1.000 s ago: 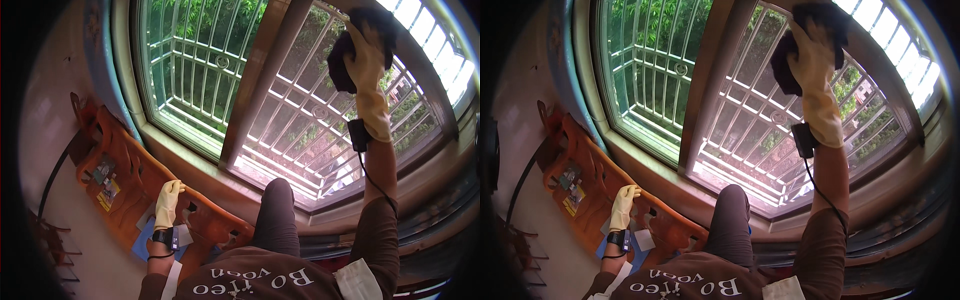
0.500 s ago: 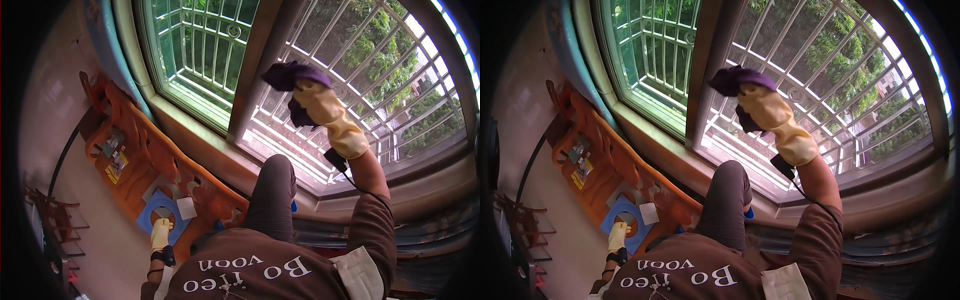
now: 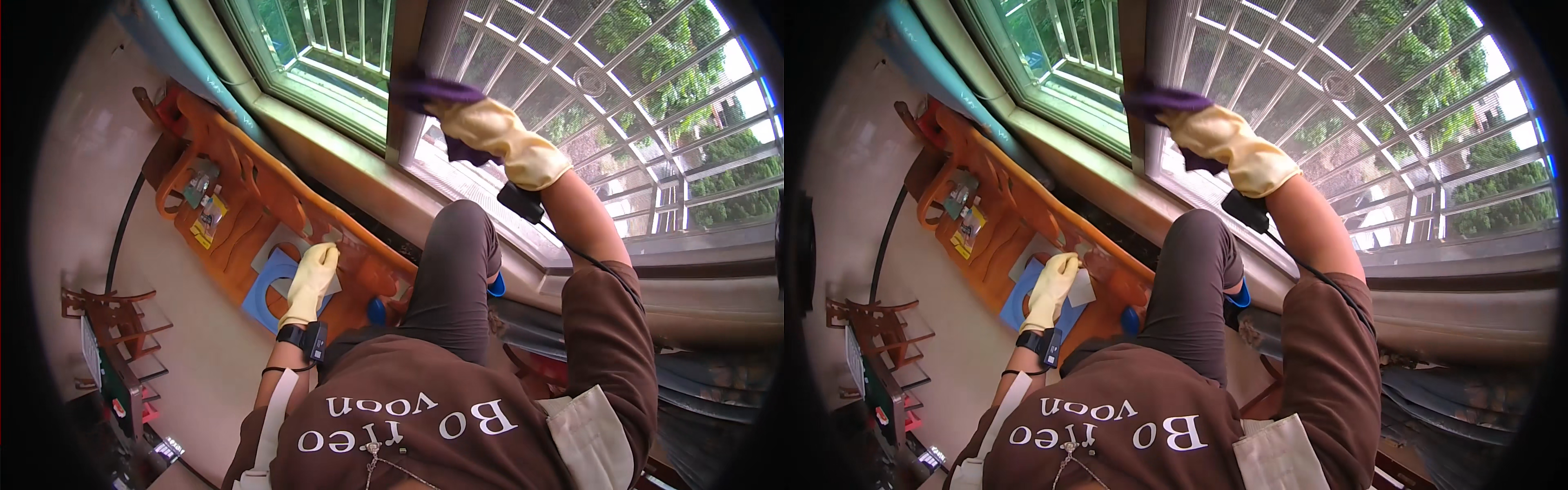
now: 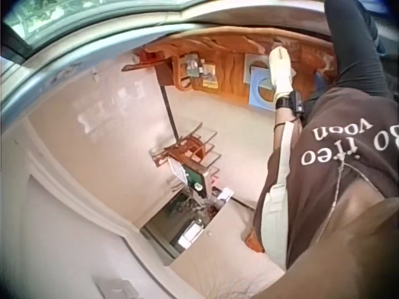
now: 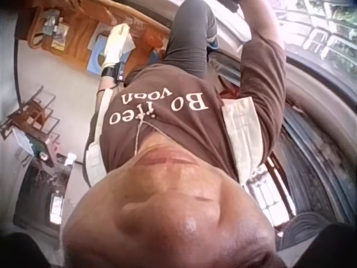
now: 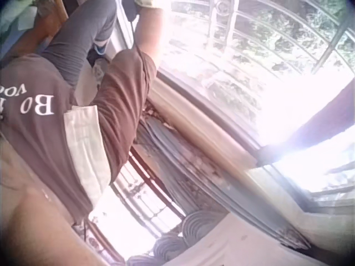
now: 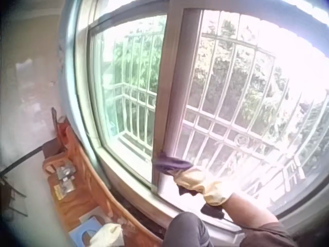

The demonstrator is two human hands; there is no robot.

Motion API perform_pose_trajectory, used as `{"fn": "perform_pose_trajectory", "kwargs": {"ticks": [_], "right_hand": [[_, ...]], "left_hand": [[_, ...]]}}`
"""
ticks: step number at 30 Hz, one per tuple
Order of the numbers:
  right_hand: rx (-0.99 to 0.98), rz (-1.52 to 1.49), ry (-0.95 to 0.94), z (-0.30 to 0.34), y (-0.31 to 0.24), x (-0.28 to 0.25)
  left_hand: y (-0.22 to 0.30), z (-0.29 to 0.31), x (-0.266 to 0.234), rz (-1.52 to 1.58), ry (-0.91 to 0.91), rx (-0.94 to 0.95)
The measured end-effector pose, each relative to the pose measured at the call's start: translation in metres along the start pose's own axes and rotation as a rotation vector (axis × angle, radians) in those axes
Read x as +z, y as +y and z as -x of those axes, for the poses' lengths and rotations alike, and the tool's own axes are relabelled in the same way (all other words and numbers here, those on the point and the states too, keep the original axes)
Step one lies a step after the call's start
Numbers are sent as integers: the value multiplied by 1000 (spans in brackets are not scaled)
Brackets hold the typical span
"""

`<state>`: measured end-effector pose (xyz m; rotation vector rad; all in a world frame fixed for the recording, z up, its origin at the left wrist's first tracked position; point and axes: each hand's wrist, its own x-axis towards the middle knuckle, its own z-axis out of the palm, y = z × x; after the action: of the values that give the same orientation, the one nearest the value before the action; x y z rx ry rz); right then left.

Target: Cleaning a sliding glass window and its metal frame using a purple cloth and a cleaning solution.

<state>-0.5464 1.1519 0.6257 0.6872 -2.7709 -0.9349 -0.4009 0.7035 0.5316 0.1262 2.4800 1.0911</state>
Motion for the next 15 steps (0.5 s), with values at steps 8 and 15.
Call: {"fn": "perform_pose_trajectory", "kwargs": {"ticks": [8, 15], "right_hand": [[113, -429, -446, 137, -26, -40], [277, -203, 613, 45, 12, -135]], "left_hand": [[-19, -19, 33, -78, 170, 164], [14, -57, 88, -463, -7, 237]]}}
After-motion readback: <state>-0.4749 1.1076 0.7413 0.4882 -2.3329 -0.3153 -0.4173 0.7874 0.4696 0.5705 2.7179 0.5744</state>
